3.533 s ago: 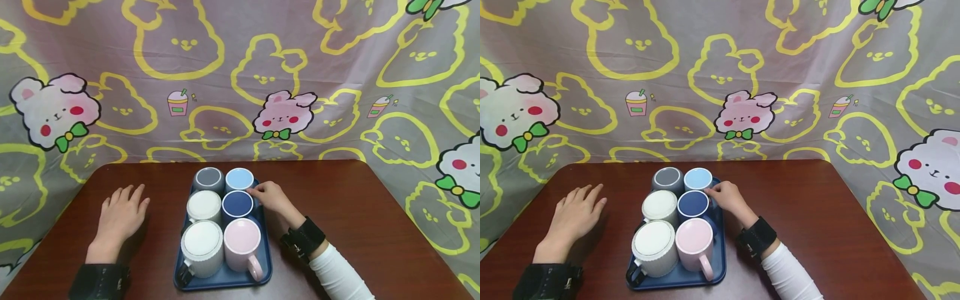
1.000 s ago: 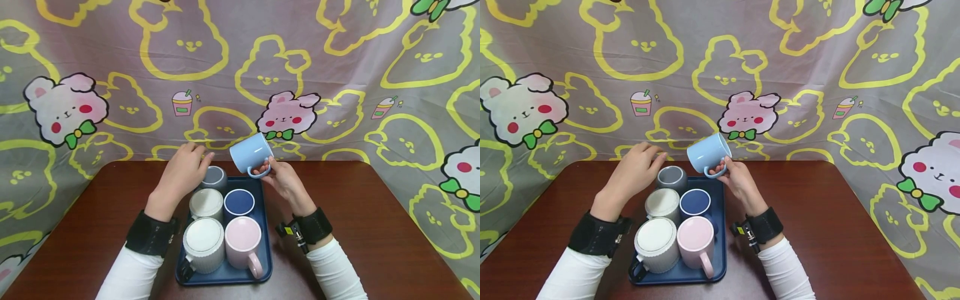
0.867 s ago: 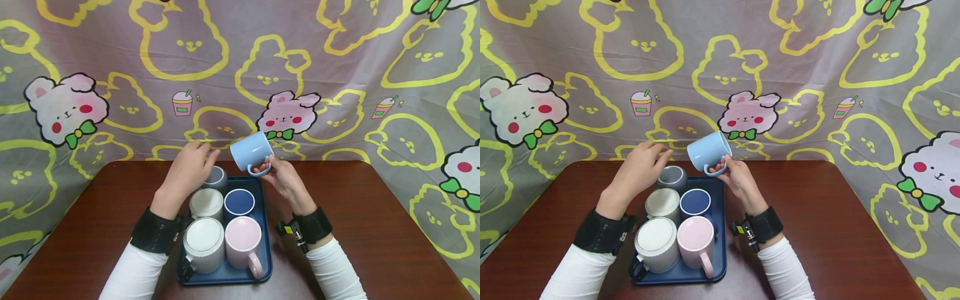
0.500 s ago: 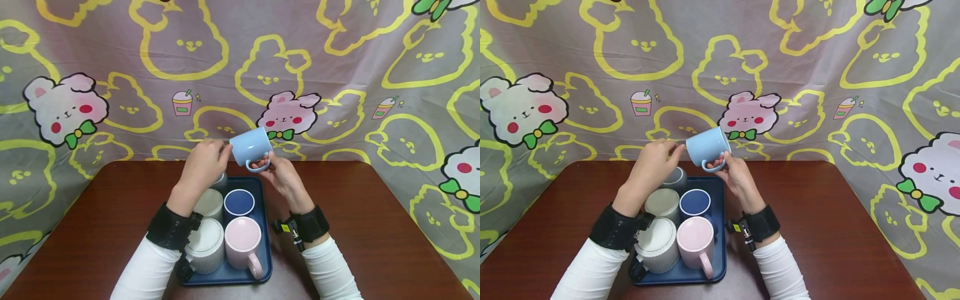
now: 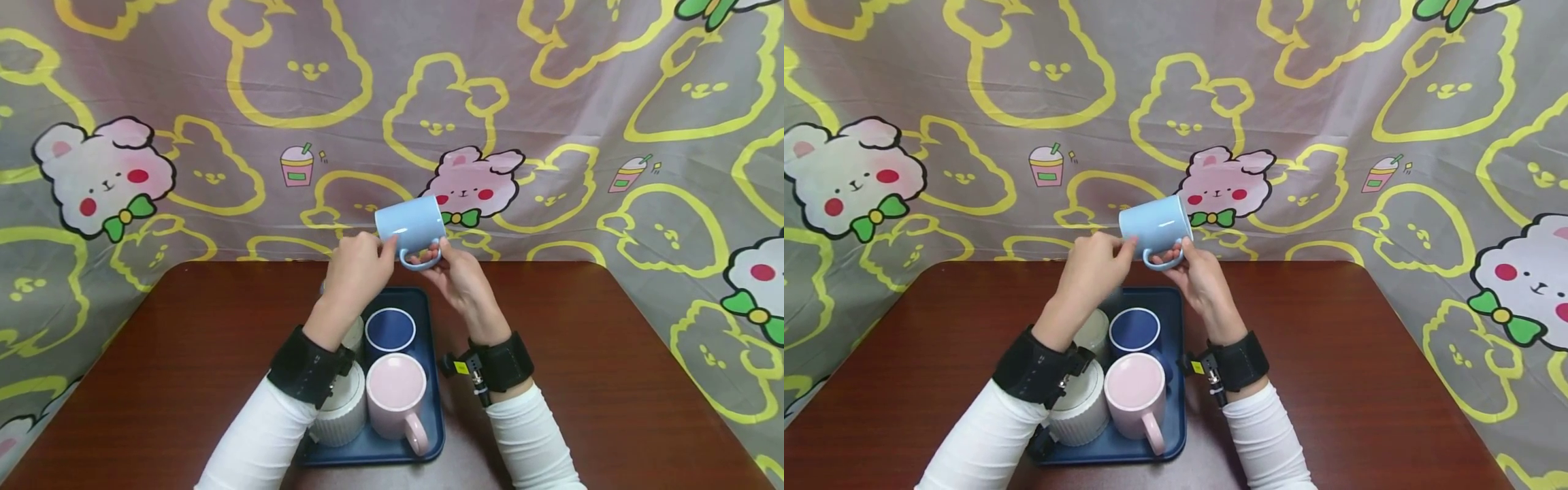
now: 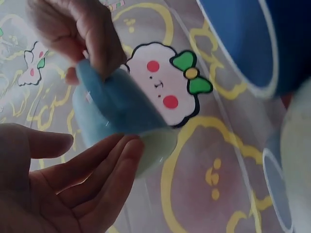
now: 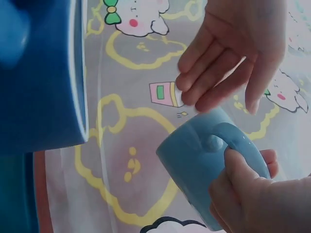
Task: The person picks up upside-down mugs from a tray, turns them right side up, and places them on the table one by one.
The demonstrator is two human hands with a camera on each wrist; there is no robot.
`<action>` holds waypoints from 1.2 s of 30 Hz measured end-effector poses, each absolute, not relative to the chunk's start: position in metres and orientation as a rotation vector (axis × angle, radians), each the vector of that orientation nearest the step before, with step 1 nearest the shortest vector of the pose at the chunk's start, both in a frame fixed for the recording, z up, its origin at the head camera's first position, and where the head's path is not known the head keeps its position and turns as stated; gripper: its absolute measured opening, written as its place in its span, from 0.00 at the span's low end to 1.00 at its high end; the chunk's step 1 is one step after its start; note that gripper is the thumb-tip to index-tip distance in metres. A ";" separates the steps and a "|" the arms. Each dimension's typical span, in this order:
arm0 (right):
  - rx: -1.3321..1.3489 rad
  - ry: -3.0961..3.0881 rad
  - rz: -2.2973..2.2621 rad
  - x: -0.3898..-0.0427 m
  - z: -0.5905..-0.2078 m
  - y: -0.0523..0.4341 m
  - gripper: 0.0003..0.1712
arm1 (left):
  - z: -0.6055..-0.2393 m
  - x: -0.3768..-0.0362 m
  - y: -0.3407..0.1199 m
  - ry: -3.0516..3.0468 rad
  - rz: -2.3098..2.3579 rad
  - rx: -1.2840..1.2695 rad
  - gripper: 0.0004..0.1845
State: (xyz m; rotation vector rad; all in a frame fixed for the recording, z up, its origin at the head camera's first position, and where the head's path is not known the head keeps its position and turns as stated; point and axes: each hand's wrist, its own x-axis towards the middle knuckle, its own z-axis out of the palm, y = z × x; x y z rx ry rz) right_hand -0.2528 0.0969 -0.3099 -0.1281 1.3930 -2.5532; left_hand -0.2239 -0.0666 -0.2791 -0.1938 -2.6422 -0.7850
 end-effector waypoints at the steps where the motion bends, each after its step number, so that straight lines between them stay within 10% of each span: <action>1: -0.140 1.375 -2.560 -0.253 -0.309 0.097 0.15 | -0.280 -0.225 -0.065 -2.656 -0.800 -0.187 0.24; 36: -0.133 1.566 -2.447 -0.245 -0.305 0.091 0.16 | -0.285 -0.240 -0.058 -2.418 -1.927 -0.001 0.16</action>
